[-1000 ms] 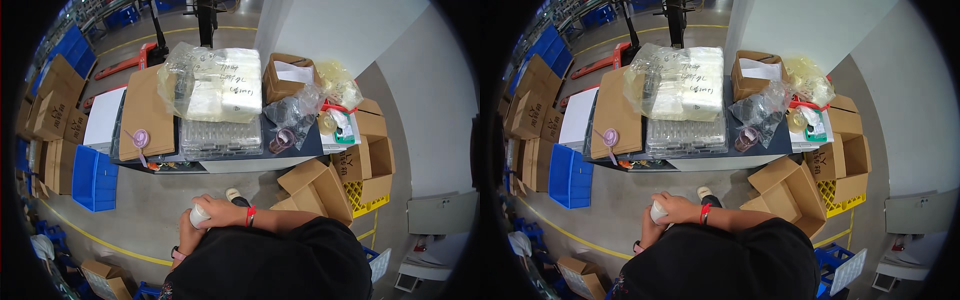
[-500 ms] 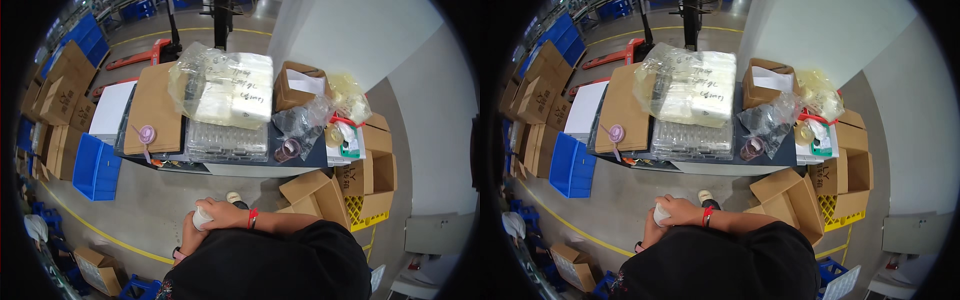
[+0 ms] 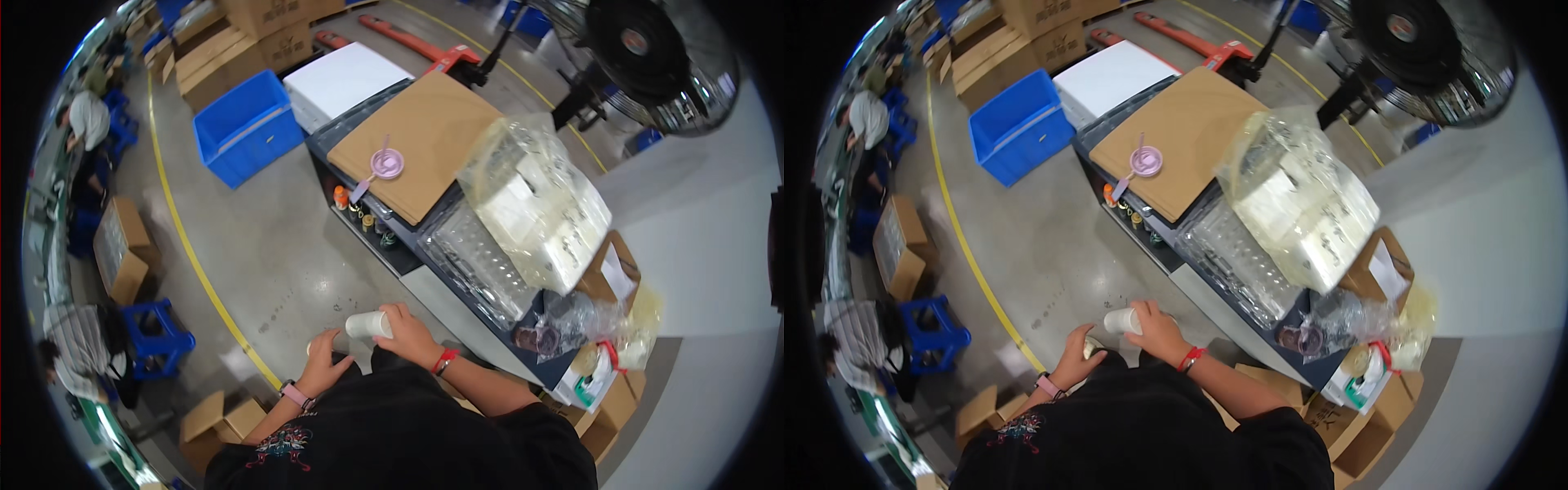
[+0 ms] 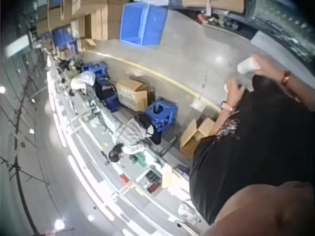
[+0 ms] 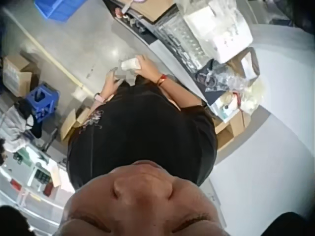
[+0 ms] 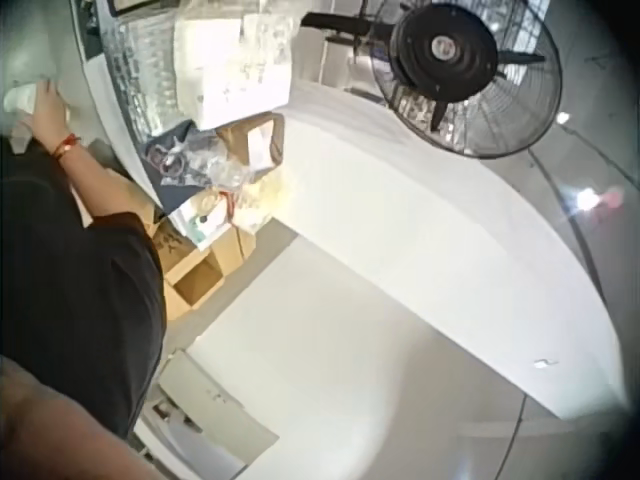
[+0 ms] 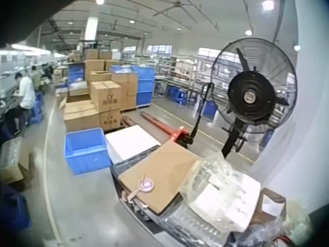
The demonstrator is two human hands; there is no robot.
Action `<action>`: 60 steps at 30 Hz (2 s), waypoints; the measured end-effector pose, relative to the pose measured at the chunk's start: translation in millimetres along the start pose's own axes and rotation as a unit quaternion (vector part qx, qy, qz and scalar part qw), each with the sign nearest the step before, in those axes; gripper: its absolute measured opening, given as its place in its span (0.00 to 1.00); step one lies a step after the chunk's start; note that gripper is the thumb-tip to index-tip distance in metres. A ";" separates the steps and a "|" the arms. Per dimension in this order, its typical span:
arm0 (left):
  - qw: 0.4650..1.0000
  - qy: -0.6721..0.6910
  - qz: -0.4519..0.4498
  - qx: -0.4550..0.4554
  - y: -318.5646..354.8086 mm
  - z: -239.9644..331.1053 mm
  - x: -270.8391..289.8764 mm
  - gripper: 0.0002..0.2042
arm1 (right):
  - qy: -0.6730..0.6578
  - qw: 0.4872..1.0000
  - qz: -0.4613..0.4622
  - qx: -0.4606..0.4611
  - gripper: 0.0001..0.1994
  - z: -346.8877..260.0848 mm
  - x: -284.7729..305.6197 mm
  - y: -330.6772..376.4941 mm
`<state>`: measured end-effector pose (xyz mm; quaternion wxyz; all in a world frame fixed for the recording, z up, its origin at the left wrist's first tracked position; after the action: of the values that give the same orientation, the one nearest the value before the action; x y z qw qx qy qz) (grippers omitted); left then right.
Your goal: Inspecting a white bottle and then showing a live insect inside a translucent purple cup.
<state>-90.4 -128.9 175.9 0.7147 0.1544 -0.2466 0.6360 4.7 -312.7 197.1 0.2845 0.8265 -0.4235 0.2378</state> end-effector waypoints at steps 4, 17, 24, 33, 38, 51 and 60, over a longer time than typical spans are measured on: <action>0.969 -0.042 -0.085 0.226 95.2 -77.1 -36.4 0.27 | 0.053 0.997 -0.030 -0.045 0.29 72.3 -43.9 -71.6; 0.819 0.006 -0.161 0.550 254.9 -144.9 -160.0 0.35 | 0.346 0.887 0.055 -0.300 0.29 387.6 -171.8 -300.2; 0.834 -0.033 -0.174 0.522 238.2 -156.3 -171.1 0.30 | 0.480 0.815 0.050 -0.321 0.19 486.3 -200.9 -340.9; 0.831 -0.065 -0.160 0.529 235.2 -158.8 -176.1 0.31 | 0.458 0.779 0.030 -0.428 0.24 489.0 -191.5 -349.7; 0.825 -0.046 -0.177 0.535 215.3 -162.9 -164.7 0.28 | 0.421 0.868 -0.041 -0.259 0.21 403.6 -208.9 -337.4; 0.890 -0.026 -0.209 0.405 225.3 -201.5 -137.2 0.22 | -0.055 0.899 0.435 0.015 0.32 69.3 10.0 -235.1; 0.880 0.002 -0.190 0.436 226.2 -204.1 -73.1 0.18 | 0.055 0.908 0.409 -0.069 0.50 62.9 79.2 -325.7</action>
<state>-286.5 -48.3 -54.7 0.6826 0.4931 0.0915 0.5315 328.2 -243.6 114.1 0.2410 0.5451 -0.7235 0.3484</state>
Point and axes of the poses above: each hand's wrist, its own y-axis away from the middle knuckle, its own x-axis out of the back of the hand, z = x × y, the point moved 5 cm from there along -y, towards the middle knuckle, and after that the axes turned 9 degrees about -x, right-handed, at the moved point
